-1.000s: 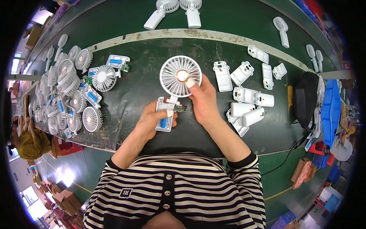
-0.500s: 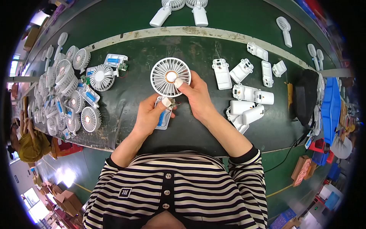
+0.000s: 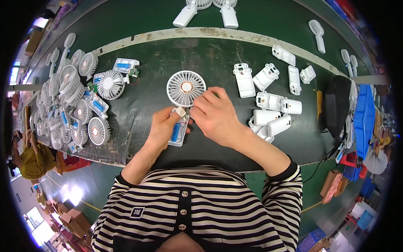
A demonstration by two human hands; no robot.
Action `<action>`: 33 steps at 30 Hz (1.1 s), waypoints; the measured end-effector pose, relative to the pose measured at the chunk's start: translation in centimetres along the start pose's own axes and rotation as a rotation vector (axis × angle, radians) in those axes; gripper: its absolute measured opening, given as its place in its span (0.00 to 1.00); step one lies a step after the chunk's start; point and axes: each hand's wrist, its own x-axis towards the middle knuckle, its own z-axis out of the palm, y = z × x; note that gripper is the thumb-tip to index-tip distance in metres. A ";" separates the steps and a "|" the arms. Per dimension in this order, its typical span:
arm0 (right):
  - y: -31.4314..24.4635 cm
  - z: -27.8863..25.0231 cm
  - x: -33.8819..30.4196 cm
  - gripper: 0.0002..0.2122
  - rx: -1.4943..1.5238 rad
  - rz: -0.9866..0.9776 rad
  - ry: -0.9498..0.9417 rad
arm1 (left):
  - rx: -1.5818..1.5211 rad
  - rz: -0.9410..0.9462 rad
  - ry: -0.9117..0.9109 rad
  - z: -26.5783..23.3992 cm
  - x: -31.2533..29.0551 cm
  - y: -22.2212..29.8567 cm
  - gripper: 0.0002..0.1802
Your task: The person assembles small plastic handheld fans by hand, combining fan housings, circuit boards, battery units, and fan blades.
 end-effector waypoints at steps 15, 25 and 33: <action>0.3 -1.9 1.6 0.06 0.164 -0.100 -0.300 | -0.108 -0.277 -0.107 -0.3 -0.4 2.5 0.16; -1.3 2.2 -0.4 0.08 0.071 0.052 0.194 | -0.349 -0.222 0.044 0.2 0.2 0.4 0.13; -1.5 0.3 0.2 0.08 -0.035 0.068 -0.010 | -0.347 -0.188 0.032 0.2 0.1 0.9 0.15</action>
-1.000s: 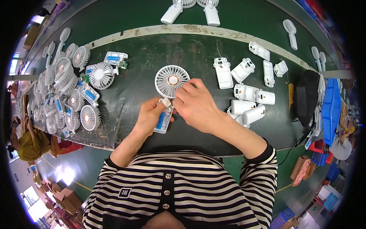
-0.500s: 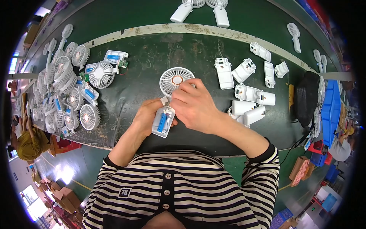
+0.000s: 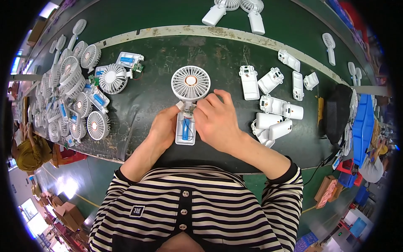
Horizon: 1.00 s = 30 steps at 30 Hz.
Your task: The person assembles small plastic handheld fans by hand, combining fan housings, circuit boards, battery units, and fan blades.
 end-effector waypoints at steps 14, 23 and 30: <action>1.7 1.6 -0.8 0.07 0.180 0.007 0.078 | -0.001 0.005 -0.038 0.0 0.0 0.1 0.14; 1.8 1.3 -0.4 0.09 0.117 -0.030 0.066 | 0.068 0.007 -0.048 0.1 0.0 0.4 0.15; 1.9 1.4 -0.4 0.09 0.134 -0.028 0.064 | 0.060 0.017 -0.019 0.4 -0.1 0.3 0.14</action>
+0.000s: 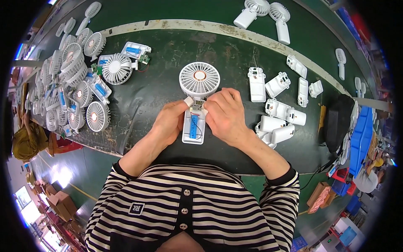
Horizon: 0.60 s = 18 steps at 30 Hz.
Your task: The person assembles small plastic handheld fans by hand, combining fan housings, circuit boards, battery units, and fan blades.
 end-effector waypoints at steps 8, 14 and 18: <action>0.0 0.1 -0.1 0.07 0.033 0.011 -0.021 | 0.017 0.004 -0.017 -0.5 0.3 -0.4 0.13; 0.2 -0.1 0.0 0.09 -0.041 -0.054 -0.067 | 0.081 0.001 0.008 -0.7 0.2 -0.2 0.11; 0.2 -0.2 0.1 0.11 -0.082 -0.089 -0.119 | 0.009 -0.022 -0.005 -1.1 0.4 -0.4 0.13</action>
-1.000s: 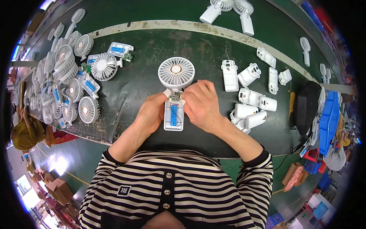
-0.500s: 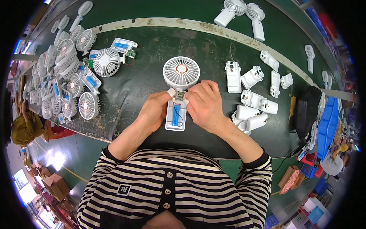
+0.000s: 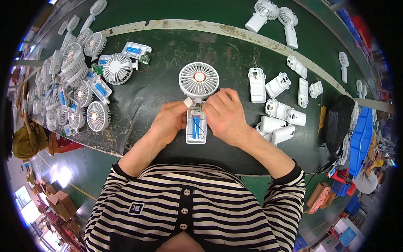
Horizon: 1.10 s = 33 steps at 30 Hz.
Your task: The person assembles small plastic handheld fans by hand, combining fan housings, circuit boards, battery units, and fan blades.
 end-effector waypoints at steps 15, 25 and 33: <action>-0.1 0.0 0.3 0.09 -0.051 -0.048 -0.118 | 0.132 0.109 -0.061 0.1 0.2 -0.7 0.07; 0.3 0.3 0.3 0.08 -0.057 -0.089 -0.153 | 0.167 0.086 -0.048 -0.3 0.8 -1.2 0.06; 0.4 0.3 0.3 0.07 -0.063 -0.098 -0.161 | 0.129 0.086 -0.063 -0.2 0.9 -1.3 0.06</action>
